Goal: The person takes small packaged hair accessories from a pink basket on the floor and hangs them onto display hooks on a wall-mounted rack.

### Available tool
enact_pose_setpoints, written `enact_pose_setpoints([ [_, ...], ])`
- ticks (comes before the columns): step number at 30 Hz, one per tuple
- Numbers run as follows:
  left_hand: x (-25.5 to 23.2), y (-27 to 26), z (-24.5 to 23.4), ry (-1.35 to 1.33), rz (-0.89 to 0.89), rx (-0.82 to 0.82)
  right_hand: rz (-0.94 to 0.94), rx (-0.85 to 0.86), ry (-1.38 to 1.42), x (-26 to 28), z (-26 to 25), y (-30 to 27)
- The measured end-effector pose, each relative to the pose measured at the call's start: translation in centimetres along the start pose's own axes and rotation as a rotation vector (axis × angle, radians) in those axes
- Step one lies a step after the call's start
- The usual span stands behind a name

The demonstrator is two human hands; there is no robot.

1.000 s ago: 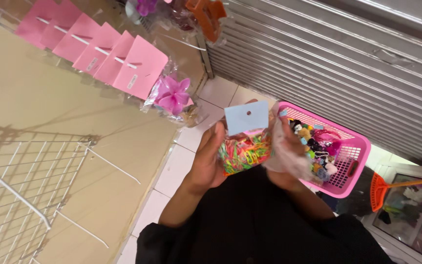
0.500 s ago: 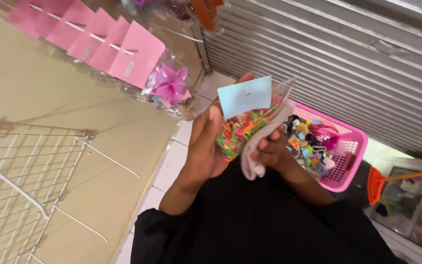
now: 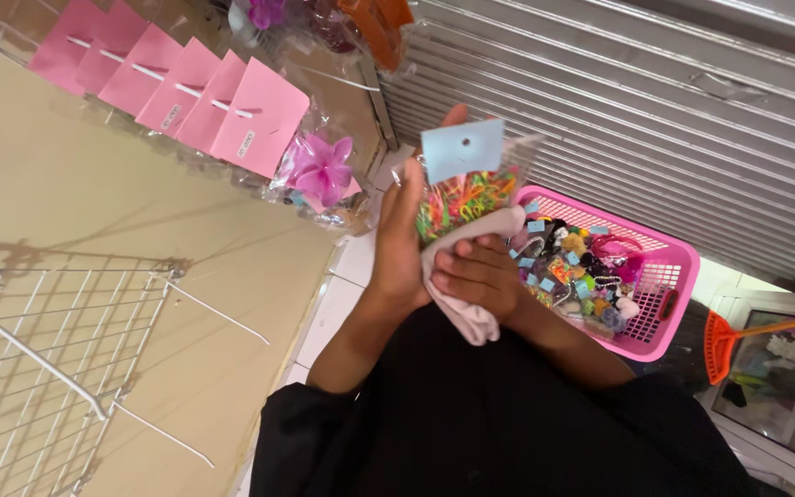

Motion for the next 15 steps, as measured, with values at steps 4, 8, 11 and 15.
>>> enact_pose_setpoints([
  [4,0.8,-0.4,-2.1,-0.110,0.035,-0.155,0.265,-0.145,0.670,-2.8,-1.2,1.8],
  [8,0.6,-1.8,-1.4,0.217,0.337,-0.162,0.620,-0.486,0.827,-3.4,-1.8,3.3],
  [11,0.9,-2.0,0.9,0.473,0.363,-0.026,0.797,-0.225,0.090,0.7,2.0,4.4],
  [15,-0.7,-1.9,3.1,-0.005,0.191,0.004,0.333,-0.129,0.002,0.7,0.5,6.3],
])
Point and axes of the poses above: each hand's wrist, its own y-axis towards the middle knuckle, its own z-axis out of the palm, x = y × z, the point moved 7 cm from there along y, towards the middle knuckle, and after that the axes turned 6 degrees about z, right-handed, at the moved point
